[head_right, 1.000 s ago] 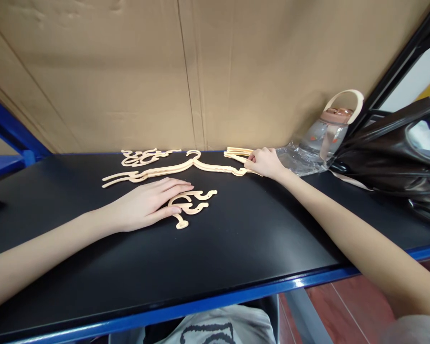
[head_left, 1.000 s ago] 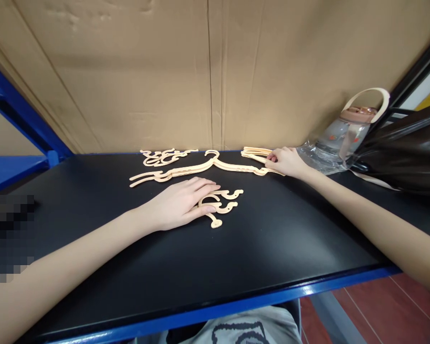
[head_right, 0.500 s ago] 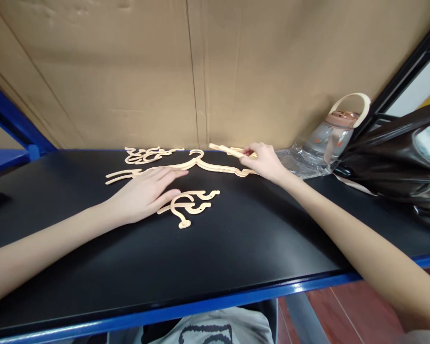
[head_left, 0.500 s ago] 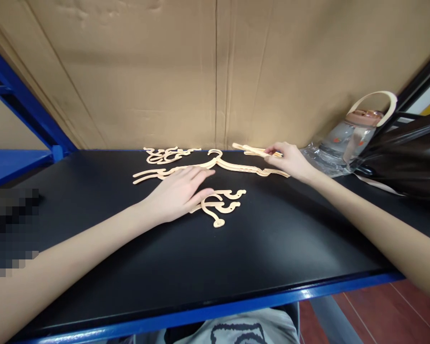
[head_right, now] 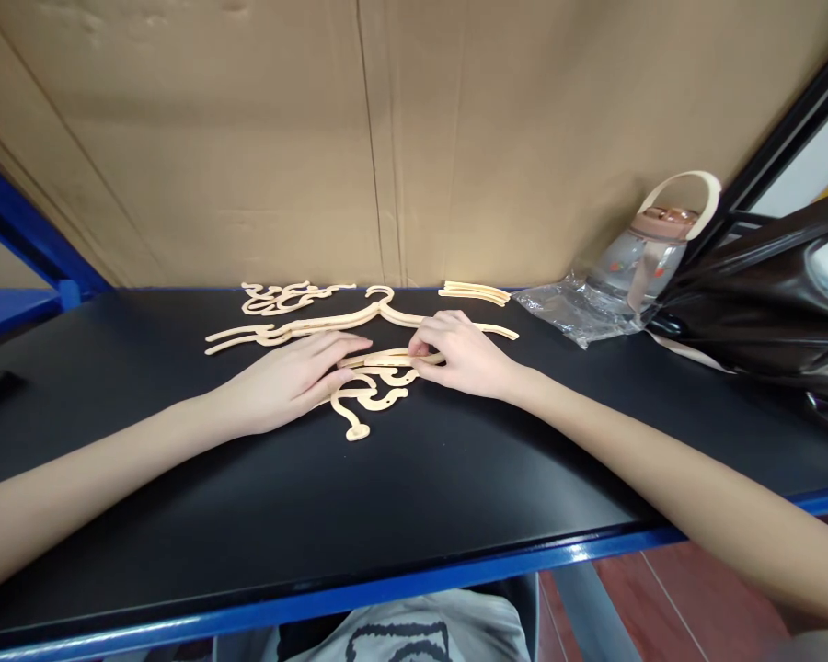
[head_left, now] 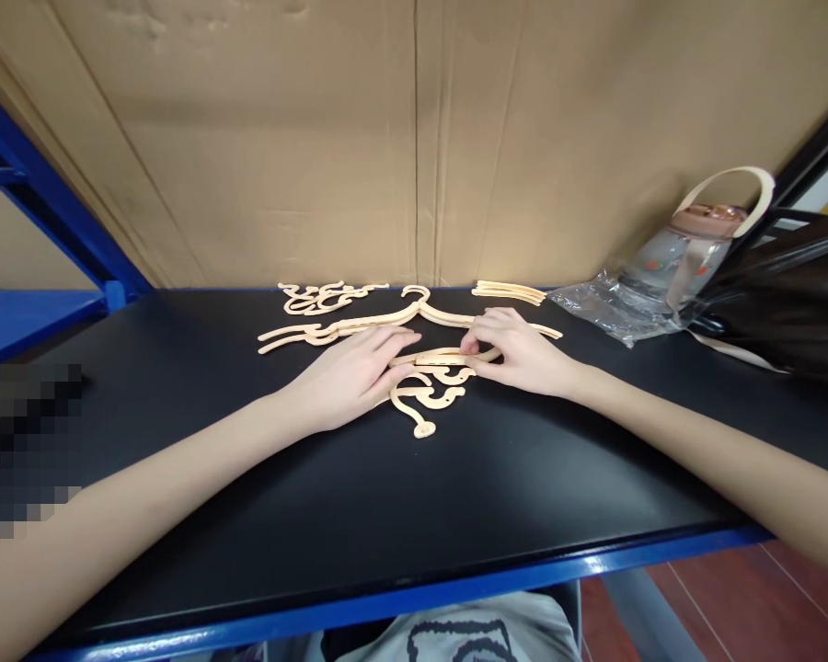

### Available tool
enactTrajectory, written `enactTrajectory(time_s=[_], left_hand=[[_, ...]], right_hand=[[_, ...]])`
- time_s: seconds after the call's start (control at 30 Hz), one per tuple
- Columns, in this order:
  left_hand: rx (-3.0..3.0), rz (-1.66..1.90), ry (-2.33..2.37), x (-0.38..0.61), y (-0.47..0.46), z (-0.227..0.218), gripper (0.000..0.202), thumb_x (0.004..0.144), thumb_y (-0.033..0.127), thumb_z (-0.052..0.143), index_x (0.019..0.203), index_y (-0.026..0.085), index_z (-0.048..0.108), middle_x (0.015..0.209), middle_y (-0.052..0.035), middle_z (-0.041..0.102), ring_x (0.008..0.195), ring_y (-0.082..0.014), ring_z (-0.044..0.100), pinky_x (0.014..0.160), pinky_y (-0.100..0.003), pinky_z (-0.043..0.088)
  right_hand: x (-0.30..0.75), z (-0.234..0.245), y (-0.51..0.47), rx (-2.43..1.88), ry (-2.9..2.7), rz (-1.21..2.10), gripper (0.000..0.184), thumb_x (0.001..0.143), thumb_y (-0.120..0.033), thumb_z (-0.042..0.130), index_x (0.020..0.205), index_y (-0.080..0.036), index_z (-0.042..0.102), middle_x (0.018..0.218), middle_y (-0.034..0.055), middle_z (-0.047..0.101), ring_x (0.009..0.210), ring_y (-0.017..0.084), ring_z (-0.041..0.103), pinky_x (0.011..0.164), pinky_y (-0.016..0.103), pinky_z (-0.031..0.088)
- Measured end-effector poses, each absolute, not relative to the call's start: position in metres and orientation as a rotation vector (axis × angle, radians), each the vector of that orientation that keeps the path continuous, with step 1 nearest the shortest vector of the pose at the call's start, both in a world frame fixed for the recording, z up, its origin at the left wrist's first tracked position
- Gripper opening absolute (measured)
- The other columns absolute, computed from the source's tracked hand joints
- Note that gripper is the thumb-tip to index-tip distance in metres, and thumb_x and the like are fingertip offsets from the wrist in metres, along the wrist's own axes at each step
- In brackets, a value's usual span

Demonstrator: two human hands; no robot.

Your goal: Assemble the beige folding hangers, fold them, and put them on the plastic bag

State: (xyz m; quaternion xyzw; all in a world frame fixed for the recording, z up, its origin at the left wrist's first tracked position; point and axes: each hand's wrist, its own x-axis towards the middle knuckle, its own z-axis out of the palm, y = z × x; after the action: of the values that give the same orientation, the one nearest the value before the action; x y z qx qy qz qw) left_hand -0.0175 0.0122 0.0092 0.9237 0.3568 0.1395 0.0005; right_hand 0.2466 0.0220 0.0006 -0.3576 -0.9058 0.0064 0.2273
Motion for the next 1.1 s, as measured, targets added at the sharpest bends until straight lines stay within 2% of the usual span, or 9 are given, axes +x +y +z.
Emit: enactTrajectory(time_s=[0.2,0.33,0.57,0.73,0.9,1.03,1.1], left_hand=[[2.927,0.349,0.969,-0.018,0.015,0.009,0.042,0.101,0.041,0.027,0.123,0.019,0.055,0.123,-0.0080,0.061,0.113,-0.0220,0.056,0.095,-0.034,0.044],[2.933,0.409,0.999,-0.016,0.015,0.008,0.041,0.102,0.041,0.027,0.117,0.018,0.057,0.116,-0.0072,0.063,0.106,-0.0212,0.058,0.090,-0.034,0.045],[2.947,0.543,1.047,-0.013,0.013,0.007,0.038,0.100,0.045,0.033,0.103,0.017,0.059,0.101,-0.0057,0.065,0.089,-0.0195,0.060,0.076,-0.033,0.047],[3.143,0.689,0.647,-0.015,0.006,0.016,0.023,0.093,0.033,0.049,0.103,0.015,0.060,0.110,-0.0095,0.063,0.101,-0.0217,0.058,0.086,-0.034,0.047],[3.222,0.546,0.294,-0.011,-0.005,0.023,0.026,0.077,0.022,0.056,0.101,0.014,0.059,0.115,-0.0122,0.062,0.112,-0.0256,0.053,0.096,-0.036,0.045],[3.274,0.442,0.308,-0.007,-0.010,0.021,0.011,0.086,0.022,0.051,0.091,0.016,0.059,0.103,-0.0095,0.064,0.099,-0.0230,0.057,0.086,-0.034,0.048],[3.316,0.406,0.336,-0.005,-0.012,0.019,0.014,0.092,0.021,0.045,0.091,0.015,0.058,0.097,-0.0083,0.064,0.095,-0.0214,0.057,0.083,-0.033,0.048]], right_hand=[[0.240,-0.003,0.018,-0.930,-2.487,0.140,0.013,0.092,-0.027,0.050,0.087,-0.020,0.060,0.081,0.0027,0.064,0.085,0.018,0.057,0.078,0.032,0.044],[0.238,-0.003,0.016,-0.883,-2.526,0.027,0.018,0.095,-0.028,0.047,0.088,-0.019,0.062,0.083,0.0035,0.064,0.083,0.018,0.057,0.077,0.032,0.043],[0.240,-0.006,0.014,-0.848,-2.575,-0.072,0.024,0.097,-0.032,0.044,0.099,-0.019,0.063,0.102,0.0065,0.060,0.088,0.017,0.059,0.078,0.031,0.046],[0.240,-0.007,0.015,-0.863,-2.585,-0.065,0.024,0.097,-0.033,0.043,0.102,-0.019,0.061,0.104,0.0068,0.061,0.089,0.018,0.060,0.077,0.030,0.047],[0.240,-0.006,0.015,-0.854,-2.588,-0.060,0.025,0.098,-0.034,0.041,0.102,-0.018,0.060,0.102,0.0071,0.062,0.090,0.018,0.060,0.078,0.030,0.046],[0.239,-0.004,0.014,-0.864,-2.588,-0.058,0.025,0.098,-0.035,0.041,0.100,-0.018,0.059,0.101,0.0065,0.063,0.089,0.018,0.060,0.076,0.030,0.045],[0.239,-0.004,0.014,-0.859,-2.593,-0.070,0.025,0.098,-0.035,0.042,0.099,-0.018,0.060,0.101,0.0064,0.064,0.089,0.018,0.060,0.075,0.030,0.045]])
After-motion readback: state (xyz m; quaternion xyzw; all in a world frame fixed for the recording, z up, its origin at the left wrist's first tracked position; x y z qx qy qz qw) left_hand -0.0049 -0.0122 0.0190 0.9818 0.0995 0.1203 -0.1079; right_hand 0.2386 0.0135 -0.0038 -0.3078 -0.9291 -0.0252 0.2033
